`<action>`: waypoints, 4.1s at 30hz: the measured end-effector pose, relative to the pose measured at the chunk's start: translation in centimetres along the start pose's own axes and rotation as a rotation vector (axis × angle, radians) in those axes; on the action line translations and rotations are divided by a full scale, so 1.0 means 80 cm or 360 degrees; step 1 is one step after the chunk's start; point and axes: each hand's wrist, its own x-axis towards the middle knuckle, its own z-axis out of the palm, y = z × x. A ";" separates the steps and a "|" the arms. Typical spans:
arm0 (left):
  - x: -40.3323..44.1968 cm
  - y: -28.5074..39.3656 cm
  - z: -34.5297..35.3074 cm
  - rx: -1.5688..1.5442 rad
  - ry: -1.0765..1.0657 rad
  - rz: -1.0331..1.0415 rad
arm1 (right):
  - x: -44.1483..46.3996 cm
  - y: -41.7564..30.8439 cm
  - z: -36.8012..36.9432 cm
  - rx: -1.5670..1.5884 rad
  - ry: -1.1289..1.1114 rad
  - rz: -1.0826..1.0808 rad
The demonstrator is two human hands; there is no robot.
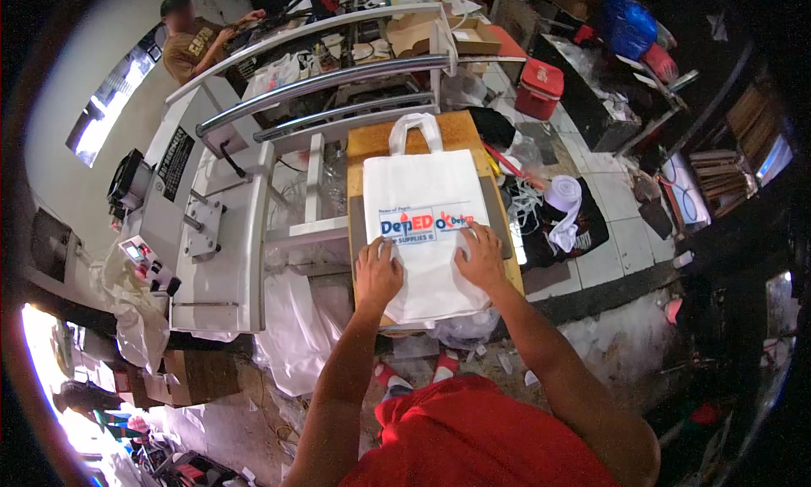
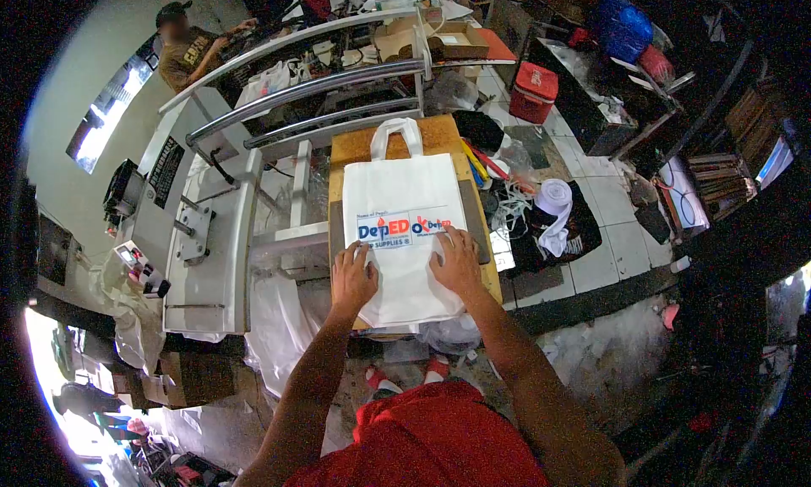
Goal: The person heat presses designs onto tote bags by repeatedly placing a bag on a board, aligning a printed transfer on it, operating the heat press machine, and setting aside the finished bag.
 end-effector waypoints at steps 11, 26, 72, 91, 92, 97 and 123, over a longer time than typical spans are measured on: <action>0.001 0.000 -0.005 0.0010 -0.0054 -0.0039 | 0.000 -0.001 -0.001 0.0030 -0.0012 0.0004; 0.001 -0.003 -0.028 -0.0132 0.0192 0.0021 | 0.009 0.002 -0.007 0.0150 0.0157 0.0025; -0.111 -0.480 -0.427 0.0428 0.0480 0.0005 | -0.083 -0.121 0.030 -0.0016 -0.0114 -0.0265; -0.070 -0.176 -0.323 0.0320 0.0213 -0.0004 | -0.084 -0.126 0.011 0.0043 -0.0302 -0.0019; -0.067 -0.157 -0.313 0.0290 0.0273 0.0055 | -0.082 -0.120 0.012 0.0058 -0.0316 -0.0015; -0.048 -0.077 -0.271 0.0252 0.0220 0.0041 | -0.046 -0.094 -0.029 0.0503 -0.0042 0.0318; -0.419 -0.504 -0.090 -0.0246 -0.0439 -0.1161 | 0.015 -0.231 -0.084 -0.0208 0.0319 0.0107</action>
